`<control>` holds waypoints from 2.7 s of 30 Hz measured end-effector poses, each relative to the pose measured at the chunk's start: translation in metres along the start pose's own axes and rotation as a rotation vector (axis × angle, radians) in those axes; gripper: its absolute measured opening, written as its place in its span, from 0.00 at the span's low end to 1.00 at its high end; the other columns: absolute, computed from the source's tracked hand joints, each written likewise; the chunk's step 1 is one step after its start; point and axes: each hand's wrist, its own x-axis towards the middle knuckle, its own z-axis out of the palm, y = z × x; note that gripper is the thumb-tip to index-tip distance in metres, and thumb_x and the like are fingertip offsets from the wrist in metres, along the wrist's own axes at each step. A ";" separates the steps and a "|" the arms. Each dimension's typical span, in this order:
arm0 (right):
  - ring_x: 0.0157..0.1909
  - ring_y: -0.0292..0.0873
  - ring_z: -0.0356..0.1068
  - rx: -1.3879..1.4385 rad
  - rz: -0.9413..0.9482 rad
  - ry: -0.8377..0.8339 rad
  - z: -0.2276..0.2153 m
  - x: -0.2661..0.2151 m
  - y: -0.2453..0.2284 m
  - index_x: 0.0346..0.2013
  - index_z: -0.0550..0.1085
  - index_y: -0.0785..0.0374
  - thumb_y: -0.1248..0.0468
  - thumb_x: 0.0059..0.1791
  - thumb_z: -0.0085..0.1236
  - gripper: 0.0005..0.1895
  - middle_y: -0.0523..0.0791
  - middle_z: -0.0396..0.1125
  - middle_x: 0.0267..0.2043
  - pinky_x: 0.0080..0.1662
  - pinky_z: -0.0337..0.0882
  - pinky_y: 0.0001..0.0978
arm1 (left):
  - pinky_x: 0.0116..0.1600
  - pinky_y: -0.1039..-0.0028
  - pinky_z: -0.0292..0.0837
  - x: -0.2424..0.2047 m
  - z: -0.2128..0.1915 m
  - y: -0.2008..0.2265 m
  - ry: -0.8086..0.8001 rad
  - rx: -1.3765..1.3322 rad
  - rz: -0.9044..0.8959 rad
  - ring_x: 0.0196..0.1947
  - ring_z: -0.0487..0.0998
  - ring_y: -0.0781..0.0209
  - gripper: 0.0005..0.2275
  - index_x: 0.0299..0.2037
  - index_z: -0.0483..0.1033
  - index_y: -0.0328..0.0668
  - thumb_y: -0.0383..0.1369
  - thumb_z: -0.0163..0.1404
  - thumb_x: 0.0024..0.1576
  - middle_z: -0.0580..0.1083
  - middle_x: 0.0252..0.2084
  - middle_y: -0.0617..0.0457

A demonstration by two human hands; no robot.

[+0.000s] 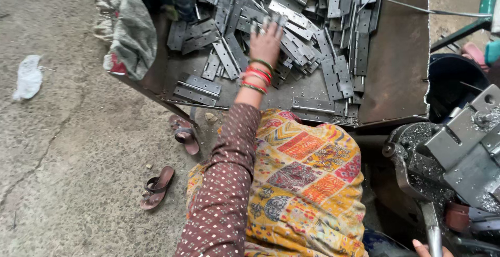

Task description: The person repeatedly picks up metal hinge plates from a bin, places them under a drill press, and operates the machine to drill holes. They then remove the processed plates and place them into a separate container. The task involves continuous handling of metal parts and machine operation.

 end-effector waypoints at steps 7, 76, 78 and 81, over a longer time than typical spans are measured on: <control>0.30 0.49 0.74 -0.043 0.047 -0.180 -0.026 -0.015 -0.016 0.35 0.77 0.72 0.57 0.44 0.71 0.19 0.53 0.73 0.22 0.41 0.72 0.42 | 0.55 0.62 0.72 -0.013 0.015 -0.045 -0.065 -0.190 0.197 0.45 0.77 0.53 0.11 0.50 0.77 0.51 0.29 0.49 0.59 0.75 0.42 0.54; 0.46 0.64 0.75 -0.150 0.166 0.046 0.061 -0.060 -0.048 0.50 0.74 0.59 0.36 0.46 0.58 0.33 0.59 0.75 0.42 0.50 0.74 0.52 | 0.66 0.47 0.63 -0.123 -0.295 0.369 -0.097 -0.655 0.657 0.64 0.71 0.47 0.13 0.46 0.79 0.35 0.32 0.47 0.55 0.71 0.61 0.45; 0.46 0.65 0.75 -0.094 0.167 0.093 0.088 -0.062 -0.037 0.49 0.74 0.61 0.37 0.46 0.57 0.32 0.60 0.75 0.42 0.49 0.74 0.53 | 0.65 0.48 0.63 -0.122 -0.294 0.369 -0.049 -0.639 0.642 0.65 0.71 0.46 0.11 0.44 0.79 0.36 0.32 0.47 0.55 0.71 0.62 0.44; 0.47 0.67 0.74 -0.069 0.104 0.247 0.117 -0.065 -0.023 0.50 0.72 0.61 0.40 0.47 0.55 0.30 0.60 0.75 0.42 0.49 0.73 0.55 | 0.66 0.49 0.63 -0.125 -0.293 0.370 -0.078 -0.662 0.638 0.64 0.71 0.46 0.11 0.43 0.79 0.36 0.31 0.47 0.56 0.72 0.60 0.44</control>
